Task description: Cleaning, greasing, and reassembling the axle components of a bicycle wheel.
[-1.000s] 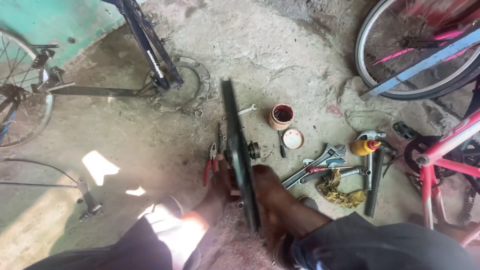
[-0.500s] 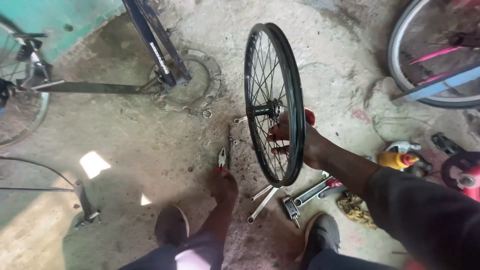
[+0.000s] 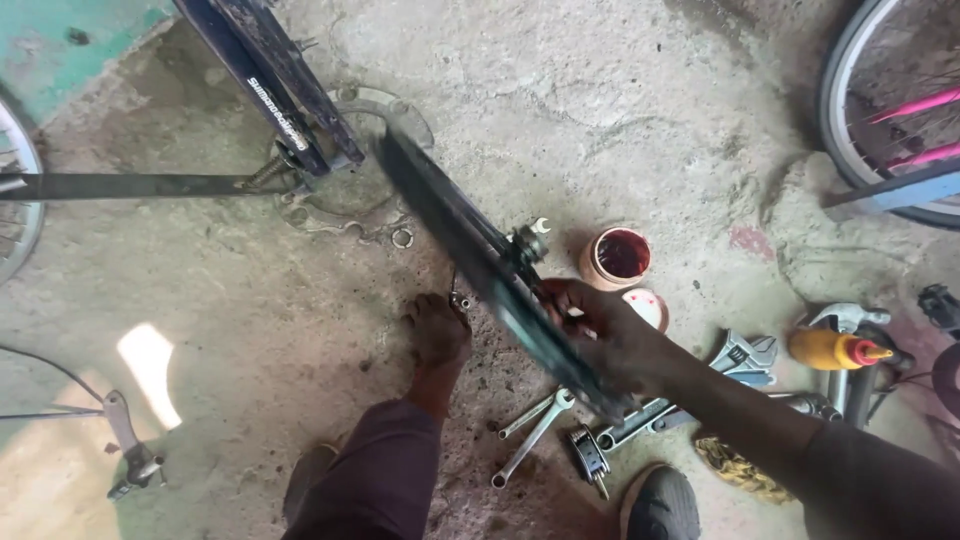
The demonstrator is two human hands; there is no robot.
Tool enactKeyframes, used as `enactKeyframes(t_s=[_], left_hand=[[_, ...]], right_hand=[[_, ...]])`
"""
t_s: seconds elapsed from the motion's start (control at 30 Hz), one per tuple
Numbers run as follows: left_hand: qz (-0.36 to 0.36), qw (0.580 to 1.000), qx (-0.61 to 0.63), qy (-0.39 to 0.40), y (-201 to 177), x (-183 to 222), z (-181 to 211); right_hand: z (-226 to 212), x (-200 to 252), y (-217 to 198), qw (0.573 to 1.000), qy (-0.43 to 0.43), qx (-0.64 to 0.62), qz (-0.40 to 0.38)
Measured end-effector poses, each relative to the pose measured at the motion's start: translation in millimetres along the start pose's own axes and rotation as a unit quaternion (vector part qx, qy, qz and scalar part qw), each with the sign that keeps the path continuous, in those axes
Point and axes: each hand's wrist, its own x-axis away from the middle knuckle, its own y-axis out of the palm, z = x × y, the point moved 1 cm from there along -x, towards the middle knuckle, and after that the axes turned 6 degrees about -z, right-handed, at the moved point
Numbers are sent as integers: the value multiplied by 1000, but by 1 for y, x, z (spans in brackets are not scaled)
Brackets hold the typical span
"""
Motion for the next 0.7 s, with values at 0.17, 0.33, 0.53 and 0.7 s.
enactKeyframes(t_s=[0.17,0.33,0.53,0.7], left_hand=[[45,966,255,-13,32,-48,-85],[121,760,637,-41,81,-56,-153],[5,864,492,-103,-64,-48,-118],[-73,952,282,89,-155,-71,-79]], right_hand=[[46,44,-19,963,79,251,-50],[88,88,-19,942,73,316,-90],[116,106,-26,870,22,473,-136],[157,122,-28,847,-29,513,-136]])
